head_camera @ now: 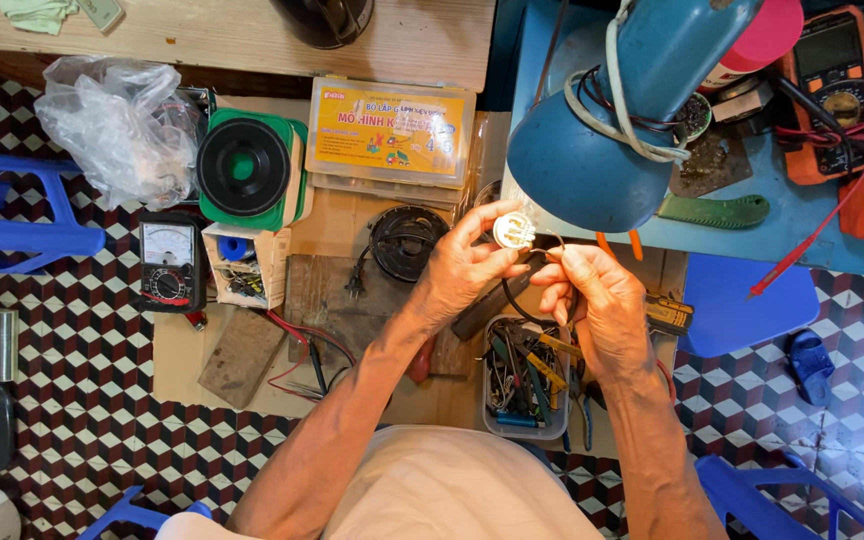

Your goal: The person strips the insulation from a wire using a utility knife, then inserts the exposed end into a white plastic connector. They subsequently attach the connector to a black circular component and secure it by hand.

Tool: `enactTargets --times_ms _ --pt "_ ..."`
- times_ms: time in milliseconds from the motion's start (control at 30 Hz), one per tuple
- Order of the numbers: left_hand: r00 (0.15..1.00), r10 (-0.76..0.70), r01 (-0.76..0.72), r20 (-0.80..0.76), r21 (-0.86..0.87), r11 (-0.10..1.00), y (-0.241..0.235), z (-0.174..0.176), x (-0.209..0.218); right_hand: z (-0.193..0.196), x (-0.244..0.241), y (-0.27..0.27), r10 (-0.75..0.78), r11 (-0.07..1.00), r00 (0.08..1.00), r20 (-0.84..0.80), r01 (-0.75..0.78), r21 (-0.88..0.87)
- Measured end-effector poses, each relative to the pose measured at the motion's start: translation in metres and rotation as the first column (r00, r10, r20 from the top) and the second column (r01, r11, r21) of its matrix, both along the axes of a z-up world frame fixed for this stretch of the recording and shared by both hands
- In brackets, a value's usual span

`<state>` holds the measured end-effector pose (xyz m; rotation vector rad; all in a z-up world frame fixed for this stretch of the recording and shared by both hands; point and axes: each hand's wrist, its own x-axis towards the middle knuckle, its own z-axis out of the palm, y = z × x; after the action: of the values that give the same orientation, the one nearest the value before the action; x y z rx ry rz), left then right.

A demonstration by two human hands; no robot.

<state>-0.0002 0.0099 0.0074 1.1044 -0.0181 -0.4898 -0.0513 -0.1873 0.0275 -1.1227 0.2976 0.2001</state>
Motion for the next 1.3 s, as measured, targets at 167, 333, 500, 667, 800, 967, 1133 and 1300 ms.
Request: enactTargets --times_ms 167,333,500,667,800,967,1133,1300 --pt "0.999 -0.042 0.044 0.035 -0.047 0.998 0.005 0.001 0.000 -0.004 0.002 0.001 0.041 0.998 0.999 -0.013 -0.040 0.045" --pt "0.998 -0.057 0.057 0.005 -0.081 0.995 0.005 -0.002 0.000 -0.005 0.001 0.002 0.051 0.998 0.999 -0.017 -0.050 0.038" --pt "0.998 -0.063 0.062 -0.002 -0.079 0.995 0.004 0.001 -0.001 -0.003 0.001 0.006 0.076 0.996 0.997 -0.022 -0.075 0.039" --pt "0.999 -0.043 0.041 -0.030 -0.072 0.997 0.001 0.004 -0.002 -0.003 -0.002 0.008 0.067 0.996 0.997 -0.031 -0.065 0.066" --pt "0.997 -0.038 0.030 -0.066 -0.120 0.992 0.001 0.007 -0.003 -0.006 -0.002 0.009 0.041 0.994 0.999 -0.002 -0.040 0.098" --pt "0.993 -0.031 0.017 -0.111 -0.128 0.992 0.002 0.014 -0.004 -0.010 -0.001 0.013 0.031 0.997 0.999 -0.019 -0.030 0.068" --pt "0.991 -0.029 0.010 -0.129 -0.147 0.989 0.004 0.019 -0.004 -0.010 0.000 0.012 0.027 0.995 0.999 -0.028 -0.024 0.098" --pt "0.992 -0.037 0.017 -0.121 -0.163 0.986 0.004 0.020 -0.004 -0.012 0.000 0.011 0.016 0.994 0.999 -0.031 -0.013 0.113"
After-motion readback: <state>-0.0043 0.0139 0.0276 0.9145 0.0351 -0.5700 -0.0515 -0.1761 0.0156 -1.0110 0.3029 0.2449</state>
